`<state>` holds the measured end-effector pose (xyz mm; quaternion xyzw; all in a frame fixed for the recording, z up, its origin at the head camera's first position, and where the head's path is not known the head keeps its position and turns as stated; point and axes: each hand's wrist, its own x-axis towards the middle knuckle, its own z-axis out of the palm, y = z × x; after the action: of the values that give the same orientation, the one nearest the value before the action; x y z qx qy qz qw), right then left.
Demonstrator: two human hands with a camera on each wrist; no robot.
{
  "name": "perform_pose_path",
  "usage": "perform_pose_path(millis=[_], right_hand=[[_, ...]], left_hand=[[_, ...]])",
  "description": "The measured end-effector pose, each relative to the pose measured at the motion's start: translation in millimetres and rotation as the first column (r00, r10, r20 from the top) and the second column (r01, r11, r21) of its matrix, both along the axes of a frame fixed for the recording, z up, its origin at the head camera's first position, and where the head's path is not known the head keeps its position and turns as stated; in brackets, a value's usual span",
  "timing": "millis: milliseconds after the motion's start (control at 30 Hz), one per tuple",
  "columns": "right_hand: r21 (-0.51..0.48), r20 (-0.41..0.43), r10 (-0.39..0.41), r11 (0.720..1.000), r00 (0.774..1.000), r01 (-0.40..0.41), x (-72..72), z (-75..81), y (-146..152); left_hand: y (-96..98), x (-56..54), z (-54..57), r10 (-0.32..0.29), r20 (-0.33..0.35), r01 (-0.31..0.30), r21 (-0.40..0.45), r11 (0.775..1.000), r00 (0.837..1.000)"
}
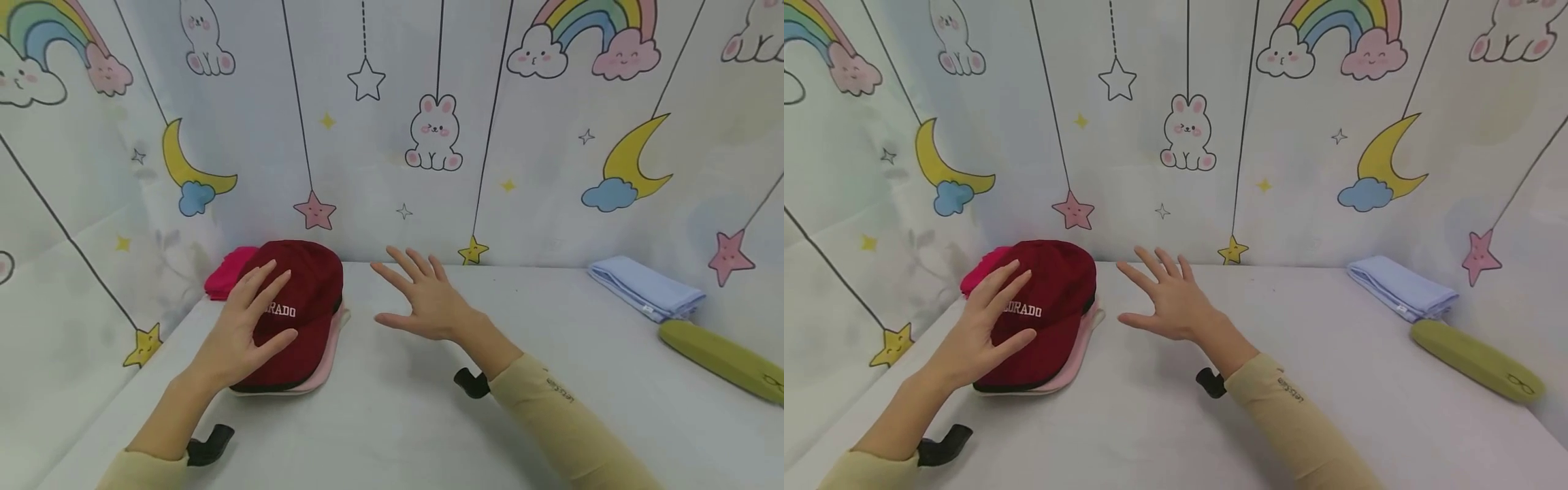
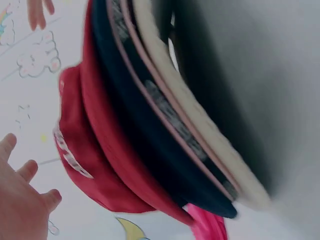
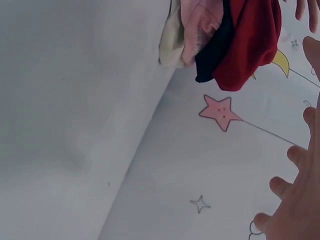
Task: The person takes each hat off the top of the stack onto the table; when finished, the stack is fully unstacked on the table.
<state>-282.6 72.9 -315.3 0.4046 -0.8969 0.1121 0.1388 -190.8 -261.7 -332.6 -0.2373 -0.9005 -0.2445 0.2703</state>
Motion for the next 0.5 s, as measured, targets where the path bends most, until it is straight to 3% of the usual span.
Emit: perform_pose_path(millis=[167,333,500], right_hand=[[-0.036,0.018,0.004,0.999,1.000,-0.003,-6.0,2.0,-22.7],[-0.072,0.033,0.018,0.997,0.999,-0.016,-10.3,6.3,-42.6],[-0.083,0.080,0.002,0.997,0.997,0.005,-16.1,9.2,-61.9]], left_hand=[[-16.8,-1.1,-8.8,0.012,0.037,-0.017,0.142,0.990,0.999],[-33.6,-5.1,-19.4,0.009,0.064,-0.027,0.286,0.958,0.998],[-47.6,-7.0,-29.3,0.034,0.120,-0.074,0.344,0.936,0.992]])
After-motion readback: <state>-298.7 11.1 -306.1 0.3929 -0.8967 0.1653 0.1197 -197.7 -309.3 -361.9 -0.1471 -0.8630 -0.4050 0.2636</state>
